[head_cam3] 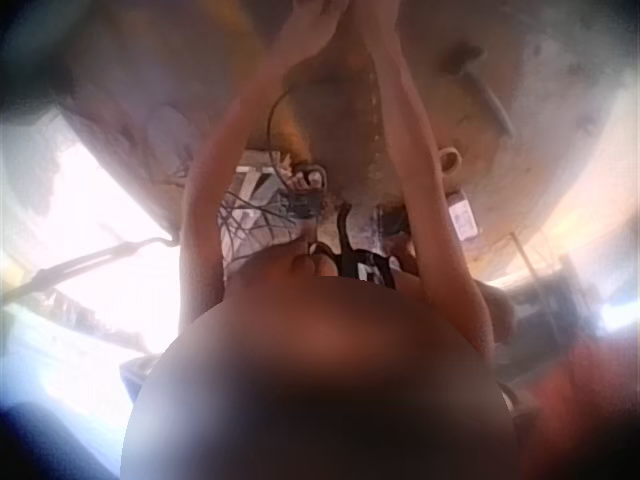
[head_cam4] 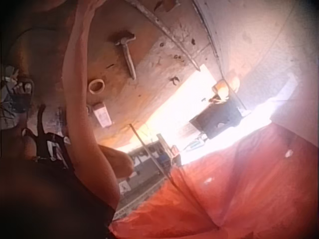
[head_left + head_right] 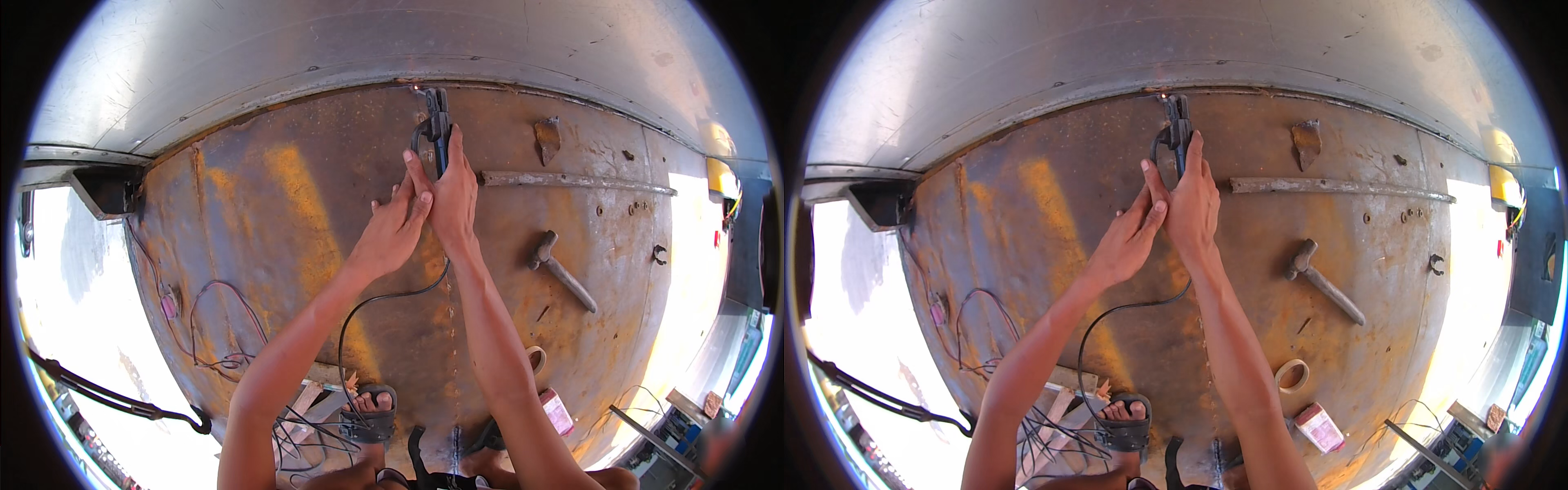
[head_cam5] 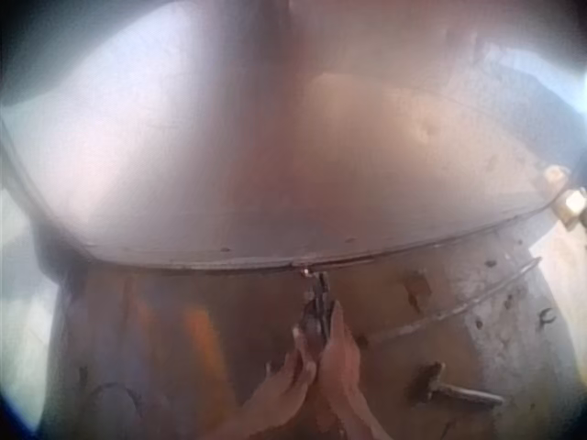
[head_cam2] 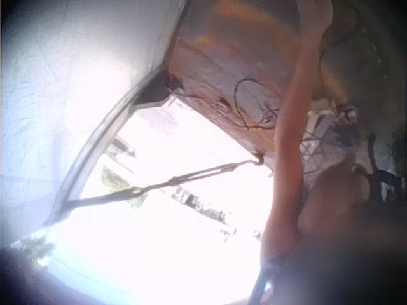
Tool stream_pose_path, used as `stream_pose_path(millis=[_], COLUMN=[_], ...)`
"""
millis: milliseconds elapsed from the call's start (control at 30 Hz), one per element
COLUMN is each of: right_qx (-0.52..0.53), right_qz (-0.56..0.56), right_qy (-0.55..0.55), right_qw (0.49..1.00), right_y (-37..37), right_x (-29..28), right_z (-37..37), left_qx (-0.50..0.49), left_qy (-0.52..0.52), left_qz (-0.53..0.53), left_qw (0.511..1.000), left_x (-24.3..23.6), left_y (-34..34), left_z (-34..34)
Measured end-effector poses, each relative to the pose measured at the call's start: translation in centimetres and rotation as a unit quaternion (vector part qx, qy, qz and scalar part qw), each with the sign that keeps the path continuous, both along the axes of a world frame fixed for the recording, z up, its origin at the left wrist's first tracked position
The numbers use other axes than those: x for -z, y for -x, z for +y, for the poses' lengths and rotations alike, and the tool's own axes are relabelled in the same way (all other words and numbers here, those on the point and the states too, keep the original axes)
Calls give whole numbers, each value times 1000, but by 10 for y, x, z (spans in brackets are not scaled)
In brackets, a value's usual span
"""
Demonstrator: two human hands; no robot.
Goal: The person welds a seam on a large curved metal surface using a handheld welding torch, then uses a hammer to chip away slag from the weld. The person repeats this cycle of welding and chipping along the seam.
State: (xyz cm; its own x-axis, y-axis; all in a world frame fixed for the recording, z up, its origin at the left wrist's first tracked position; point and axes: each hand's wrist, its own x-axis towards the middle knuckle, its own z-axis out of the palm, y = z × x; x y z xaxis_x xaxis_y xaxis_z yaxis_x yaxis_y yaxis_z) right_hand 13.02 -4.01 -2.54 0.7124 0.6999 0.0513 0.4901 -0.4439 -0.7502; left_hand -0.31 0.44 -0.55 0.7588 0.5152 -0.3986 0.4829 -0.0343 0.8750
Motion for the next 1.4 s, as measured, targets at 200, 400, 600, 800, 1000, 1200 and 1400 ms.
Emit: stream_pose_path(millis=[200, 400, 600, 800, 1000, 1200, 1400], right_qx=[1, 11, 9, 8, 10, 9, 6], right_qz=[-38, -26, -26, -19, -28, -32, -36], right_qy=[-18, 9, -1, 4, 6, 1, 1], right_qw=[999, 1000, 1000, 1000, 1000, 999, 999], right_y=[0, 2, 0, 1, 1, 0, 0], right_x=[6, 2, 2, 2, 3, 5, 3], right_z=[2, 2, 1, 2, 1, 1, 1], left_qx=[-4, -4, -6, -4, -6, 19, -8], left_qy=[11, 9, 5, 3, 8, 0, 3], left_qz=[-1, 3, -4, -3, -12, -15, -13], left_qw=[1000, 1000, 1000, 1000, 1000, 1000, 1000], left_x=[-2, 1, 0, 0, -1, 2, -1], left_y=[0, 0, 0, 1, 0, 1, 0], left_z=[2, 2, 0, 1, 1, 3, 0])
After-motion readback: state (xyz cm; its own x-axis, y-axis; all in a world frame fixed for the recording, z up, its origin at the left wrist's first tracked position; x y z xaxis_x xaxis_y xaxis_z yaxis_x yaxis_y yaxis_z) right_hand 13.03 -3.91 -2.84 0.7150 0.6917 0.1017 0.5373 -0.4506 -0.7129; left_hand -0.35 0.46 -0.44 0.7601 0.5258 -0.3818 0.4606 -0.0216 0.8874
